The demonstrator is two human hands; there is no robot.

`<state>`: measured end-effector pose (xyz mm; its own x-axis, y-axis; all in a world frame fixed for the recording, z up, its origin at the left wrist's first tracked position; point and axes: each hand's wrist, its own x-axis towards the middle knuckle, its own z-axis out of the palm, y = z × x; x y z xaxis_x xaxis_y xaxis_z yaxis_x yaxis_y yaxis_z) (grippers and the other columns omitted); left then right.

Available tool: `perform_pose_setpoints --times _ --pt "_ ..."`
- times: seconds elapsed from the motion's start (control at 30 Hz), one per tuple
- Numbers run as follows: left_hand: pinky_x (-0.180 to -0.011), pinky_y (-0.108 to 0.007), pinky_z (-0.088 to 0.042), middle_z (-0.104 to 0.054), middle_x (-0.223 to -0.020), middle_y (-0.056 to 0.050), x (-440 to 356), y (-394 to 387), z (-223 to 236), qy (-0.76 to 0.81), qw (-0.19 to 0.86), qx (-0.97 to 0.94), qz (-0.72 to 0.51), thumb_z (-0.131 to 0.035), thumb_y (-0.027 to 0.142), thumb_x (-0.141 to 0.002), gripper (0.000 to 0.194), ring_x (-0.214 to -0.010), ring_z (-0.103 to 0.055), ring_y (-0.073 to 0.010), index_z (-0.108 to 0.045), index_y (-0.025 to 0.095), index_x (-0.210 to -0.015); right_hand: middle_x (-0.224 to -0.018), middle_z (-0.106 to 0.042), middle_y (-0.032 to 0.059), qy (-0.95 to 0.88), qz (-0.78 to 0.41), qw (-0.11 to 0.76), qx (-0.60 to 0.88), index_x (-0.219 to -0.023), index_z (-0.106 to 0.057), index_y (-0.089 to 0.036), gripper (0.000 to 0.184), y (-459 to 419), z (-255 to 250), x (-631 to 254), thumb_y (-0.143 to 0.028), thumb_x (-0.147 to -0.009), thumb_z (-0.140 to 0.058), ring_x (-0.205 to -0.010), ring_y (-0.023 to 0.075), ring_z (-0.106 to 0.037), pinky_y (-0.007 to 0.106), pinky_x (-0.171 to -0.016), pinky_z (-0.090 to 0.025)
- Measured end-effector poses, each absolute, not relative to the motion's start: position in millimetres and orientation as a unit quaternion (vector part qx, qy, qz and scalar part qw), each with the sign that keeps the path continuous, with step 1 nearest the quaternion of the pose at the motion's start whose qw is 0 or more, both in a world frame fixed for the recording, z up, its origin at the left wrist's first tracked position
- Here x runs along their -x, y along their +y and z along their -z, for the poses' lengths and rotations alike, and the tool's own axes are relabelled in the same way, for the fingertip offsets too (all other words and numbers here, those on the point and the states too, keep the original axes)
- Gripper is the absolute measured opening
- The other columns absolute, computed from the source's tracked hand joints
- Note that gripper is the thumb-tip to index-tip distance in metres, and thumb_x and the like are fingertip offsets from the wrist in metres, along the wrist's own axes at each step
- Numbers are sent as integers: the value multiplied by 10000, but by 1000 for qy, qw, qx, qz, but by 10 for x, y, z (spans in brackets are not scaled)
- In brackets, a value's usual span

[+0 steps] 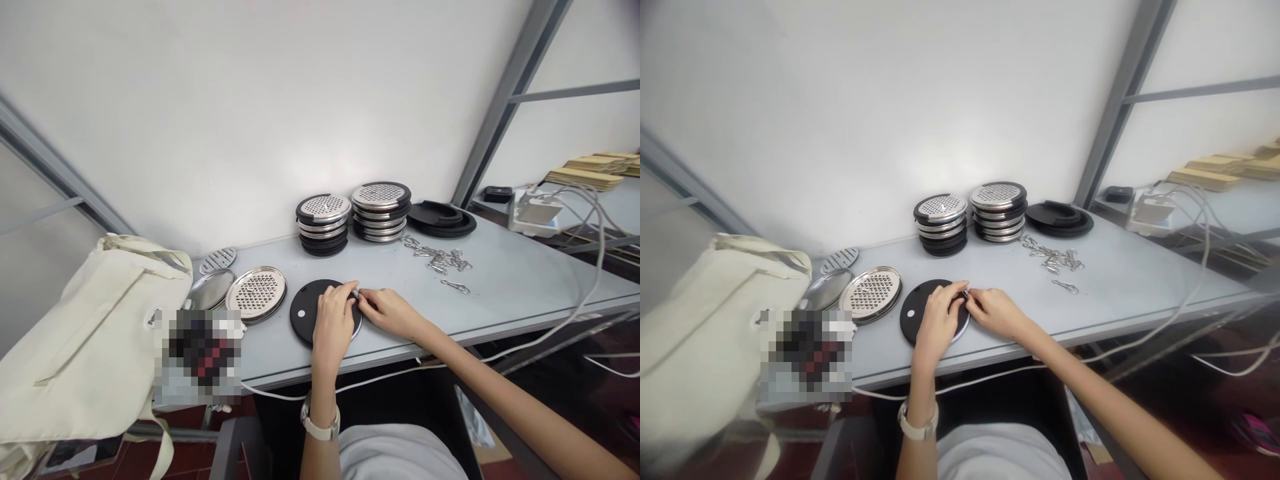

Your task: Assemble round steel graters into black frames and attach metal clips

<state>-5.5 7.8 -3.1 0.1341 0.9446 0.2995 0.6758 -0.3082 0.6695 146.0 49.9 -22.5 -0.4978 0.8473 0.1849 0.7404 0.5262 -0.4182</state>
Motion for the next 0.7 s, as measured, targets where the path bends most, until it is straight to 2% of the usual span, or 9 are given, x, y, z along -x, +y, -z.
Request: perform_pose_setpoints --times 0.7 --pt "-1092 -429 -303 -629 -1217 7 58 67 19 559 193 -727 -348 -409 136 -918 357 -1188 -502 -192 -570 298 -1192 -649 -629 33 -854 -142 188 463 -730 -555 -176 323 503 234 -1463 -268 -947 -335 -545 131 -526 243 -558 -269"
